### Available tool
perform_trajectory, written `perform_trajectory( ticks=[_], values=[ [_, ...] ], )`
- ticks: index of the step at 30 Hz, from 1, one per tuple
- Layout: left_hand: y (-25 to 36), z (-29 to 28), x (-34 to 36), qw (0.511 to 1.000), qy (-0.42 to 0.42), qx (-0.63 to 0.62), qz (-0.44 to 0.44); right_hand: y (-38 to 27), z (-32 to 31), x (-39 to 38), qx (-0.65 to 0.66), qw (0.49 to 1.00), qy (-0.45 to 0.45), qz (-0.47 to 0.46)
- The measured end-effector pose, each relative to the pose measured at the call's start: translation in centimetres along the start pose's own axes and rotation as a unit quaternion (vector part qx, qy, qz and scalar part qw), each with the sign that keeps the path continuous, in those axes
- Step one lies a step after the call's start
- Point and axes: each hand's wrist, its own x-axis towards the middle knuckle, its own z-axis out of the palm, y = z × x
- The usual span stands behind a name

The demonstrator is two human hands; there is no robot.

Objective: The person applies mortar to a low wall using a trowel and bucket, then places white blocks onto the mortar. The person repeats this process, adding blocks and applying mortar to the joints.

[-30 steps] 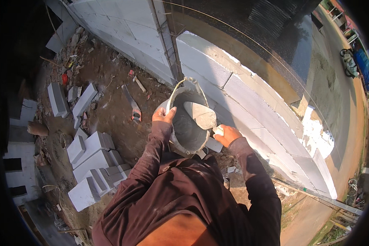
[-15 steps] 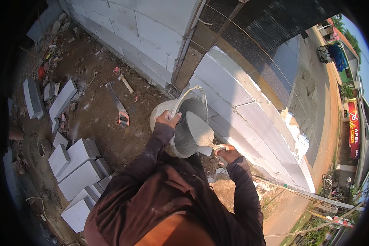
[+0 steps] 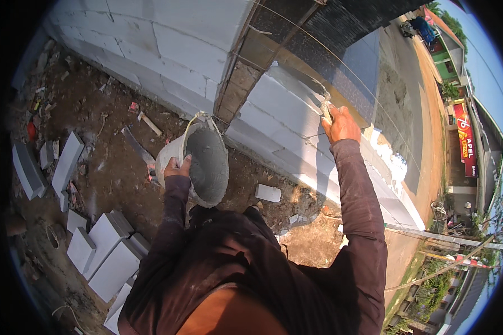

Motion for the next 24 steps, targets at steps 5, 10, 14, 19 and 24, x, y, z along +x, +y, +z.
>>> perform_trajectory(
  ticks=[5, 10, 14, 19, 24],
  values=[
    [-2.0, -2.4, 1.0, 0.997, 0.062, 0.009, -0.043, -1.1, -0.5, 1.6, -0.022, 0.999, -0.045, 0.017],
    [-4.5, -2.5, -0.1, 0.993, 0.065, -0.030, -0.097, 1.8, 0.6, 0.6, 0.048, 0.996, -0.058, 0.047],
    [-8.8, -2.4, -0.6, 0.981, 0.072, 0.004, -0.178, 0.4, 1.4, -4.1, 0.252, 0.968, 0.000, -0.004],
    [-20.5, 4.8, 1.9, 0.959, 0.124, -0.061, -0.247, -5.0, 10.3, -10.9, 0.436, 0.862, -0.237, 0.103],
    [-28.3, 14.2, 7.7, 0.953, 0.152, -0.038, -0.258, -7.1, 26.8, -13.3, 0.387, 0.814, -0.423, 0.100]
  ],
)
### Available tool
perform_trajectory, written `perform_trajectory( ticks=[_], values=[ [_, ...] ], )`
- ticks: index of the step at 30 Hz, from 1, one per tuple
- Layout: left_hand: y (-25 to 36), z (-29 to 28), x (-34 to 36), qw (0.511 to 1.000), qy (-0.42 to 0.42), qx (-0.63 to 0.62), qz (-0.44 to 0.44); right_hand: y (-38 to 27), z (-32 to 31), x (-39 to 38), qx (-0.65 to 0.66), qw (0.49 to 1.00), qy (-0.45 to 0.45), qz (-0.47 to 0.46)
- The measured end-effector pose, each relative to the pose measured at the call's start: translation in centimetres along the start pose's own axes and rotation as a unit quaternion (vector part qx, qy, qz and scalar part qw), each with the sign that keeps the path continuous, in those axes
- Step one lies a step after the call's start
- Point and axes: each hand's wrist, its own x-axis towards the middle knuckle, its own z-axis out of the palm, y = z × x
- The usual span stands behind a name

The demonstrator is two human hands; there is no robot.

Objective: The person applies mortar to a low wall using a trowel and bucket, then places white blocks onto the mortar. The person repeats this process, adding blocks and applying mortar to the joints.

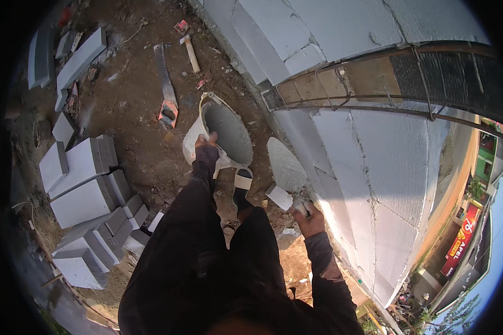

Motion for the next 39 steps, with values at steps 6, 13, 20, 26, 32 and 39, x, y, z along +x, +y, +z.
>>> perform_trajectory(
  ticks=[6, 13, 20, 26, 32, 39],
  values=[
    [-9.0, 6.6, 4.8, 0.952, -0.134, -0.211, -0.175, 4.9, 7.7, 10.0, -0.004, 0.998, -0.069, -0.009],
    [-18.9, 6.1, 7.0, 0.942, -0.217, -0.154, -0.206, 3.2, 17.1, 23.2, -0.052, 0.984, -0.171, 0.021],
    [-32.4, -1.4, 7.7, 0.957, -0.200, -0.056, -0.201, 0.2, 17.3, 21.9, -0.252, 0.964, -0.079, 0.028],
    [-30.0, -21.6, -3.7, 0.783, -0.279, 0.530, 0.168, -0.9, 8.6, 12.4, -0.337, 0.920, -0.187, -0.065],
    [-9.0, -32.9, -17.0, 0.965, 0.050, 0.212, -0.143, 15.0, 0.9, 13.6, -0.219, 0.960, -0.175, 0.002],
    [-10.3, -28.8, -34.1, 0.952, 0.166, -0.004, -0.257, 1.7, -4.8, 9.7, -0.338, 0.914, -0.223, 0.028]
  ],
)
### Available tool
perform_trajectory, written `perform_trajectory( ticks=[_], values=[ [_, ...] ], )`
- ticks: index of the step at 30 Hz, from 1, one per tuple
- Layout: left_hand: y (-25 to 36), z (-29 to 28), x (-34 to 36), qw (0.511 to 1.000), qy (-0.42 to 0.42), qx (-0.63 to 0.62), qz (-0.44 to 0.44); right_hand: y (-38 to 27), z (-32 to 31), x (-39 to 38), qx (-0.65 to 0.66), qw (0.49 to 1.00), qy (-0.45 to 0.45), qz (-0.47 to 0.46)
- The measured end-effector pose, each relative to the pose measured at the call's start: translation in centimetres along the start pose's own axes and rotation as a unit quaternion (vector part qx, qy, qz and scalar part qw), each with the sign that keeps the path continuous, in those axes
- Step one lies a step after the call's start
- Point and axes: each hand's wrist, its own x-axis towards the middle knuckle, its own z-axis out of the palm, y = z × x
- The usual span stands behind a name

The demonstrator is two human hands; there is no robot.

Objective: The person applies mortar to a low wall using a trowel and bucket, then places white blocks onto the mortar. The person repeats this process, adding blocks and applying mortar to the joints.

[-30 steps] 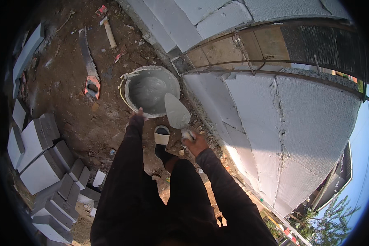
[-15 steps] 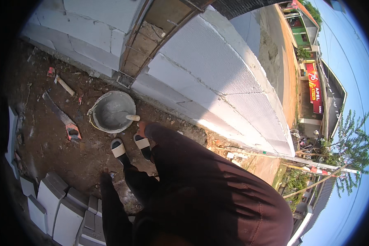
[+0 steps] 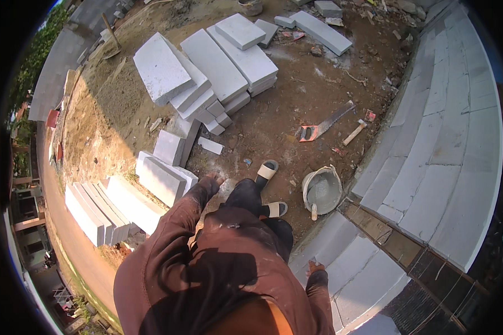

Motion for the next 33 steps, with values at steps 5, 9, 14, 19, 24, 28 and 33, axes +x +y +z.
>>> perform_trajectory(
  ticks=[5, 9, 14, 19, 24, 28, 33],
  values=[
    [-15.1, 4.6, -4.7, 0.974, -0.088, 0.136, -0.159, -10.0, -3.6, 2.8, 0.003, 0.999, 0.037, -0.035],
    [-21.4, 4.6, -5.7, 0.958, -0.091, 0.087, -0.257, -24.3, -1.8, 2.3, -0.056, 0.990, 0.052, -0.122],
    [-19.8, -2.4, -3.5, 0.948, -0.002, -0.037, -0.315, -39.7, 7.5, 1.8, -0.048, 0.966, -0.020, -0.255],
    [-16.2, -11.8, 3.1, 0.949, 0.080, -0.189, -0.237, -50.0, 21.3, -5.4, -0.133, 0.938, -0.079, -0.309],
    [-10.4, -24.5, 9.1, 0.889, 0.192, -0.363, -0.203, -58.4, 31.0, -9.4, -0.145, 0.917, -0.139, -0.346],
    [-7.6, -30.7, 16.9, 0.815, 0.318, -0.460, -0.154, -66.2, 37.6, -15.3, -0.167, 0.873, -0.165, -0.427],
    [-16.9, -30.8, 30.9, 0.727, 0.281, -0.621, -0.085, -74.6, 47.8, -17.9, -0.296, 0.760, -0.162, -0.555]
  ],
)
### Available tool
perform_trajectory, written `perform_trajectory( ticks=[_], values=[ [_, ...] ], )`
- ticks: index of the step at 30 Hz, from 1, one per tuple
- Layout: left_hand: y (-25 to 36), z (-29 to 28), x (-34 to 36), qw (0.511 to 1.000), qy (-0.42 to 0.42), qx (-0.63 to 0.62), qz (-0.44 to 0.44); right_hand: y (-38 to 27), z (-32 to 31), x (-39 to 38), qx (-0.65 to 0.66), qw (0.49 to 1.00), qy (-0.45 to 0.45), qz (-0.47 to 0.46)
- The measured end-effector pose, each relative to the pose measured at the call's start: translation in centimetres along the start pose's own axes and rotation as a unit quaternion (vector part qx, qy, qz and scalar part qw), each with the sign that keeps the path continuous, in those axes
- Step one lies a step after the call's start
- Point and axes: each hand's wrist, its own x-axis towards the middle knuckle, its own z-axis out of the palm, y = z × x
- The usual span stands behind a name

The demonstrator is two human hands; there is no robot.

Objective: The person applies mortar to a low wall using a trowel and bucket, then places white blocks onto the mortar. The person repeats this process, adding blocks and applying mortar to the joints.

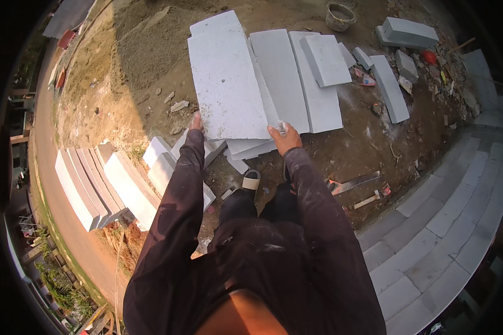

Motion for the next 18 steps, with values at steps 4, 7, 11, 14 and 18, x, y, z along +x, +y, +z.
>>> perform_trajectory(
  ticks=[4, 7, 11, 14, 18],
  values=[
    [1.9, 4.8, 1.2, 0.987, -0.065, -0.146, -0.018, -2.8, 0.6, 6.3, -0.002, 0.999, -0.041, 0.016],
    [6.7, 6.6, -5.0, 0.978, -0.061, -0.161, -0.120, -3.3, 0.3, 8.6, -0.036, 0.995, -0.083, 0.029],
    [8.5, 9.1, -9.4, 0.985, -0.034, -0.142, -0.093, -3.1, -1.6, 10.0, -0.059, 0.985, -0.157, 0.052],
    [8.8, 11.8, -12.6, 0.997, 0.029, -0.071, 0.002, -3.2, -4.3, 11.6, -0.079, 0.978, -0.182, 0.063],
    [10.4, 17.7, -14.2, 0.991, 0.118, 0.007, 0.068, -1.0, -6.3, 13.9, -0.046, 0.985, -0.147, 0.074]
  ],
)
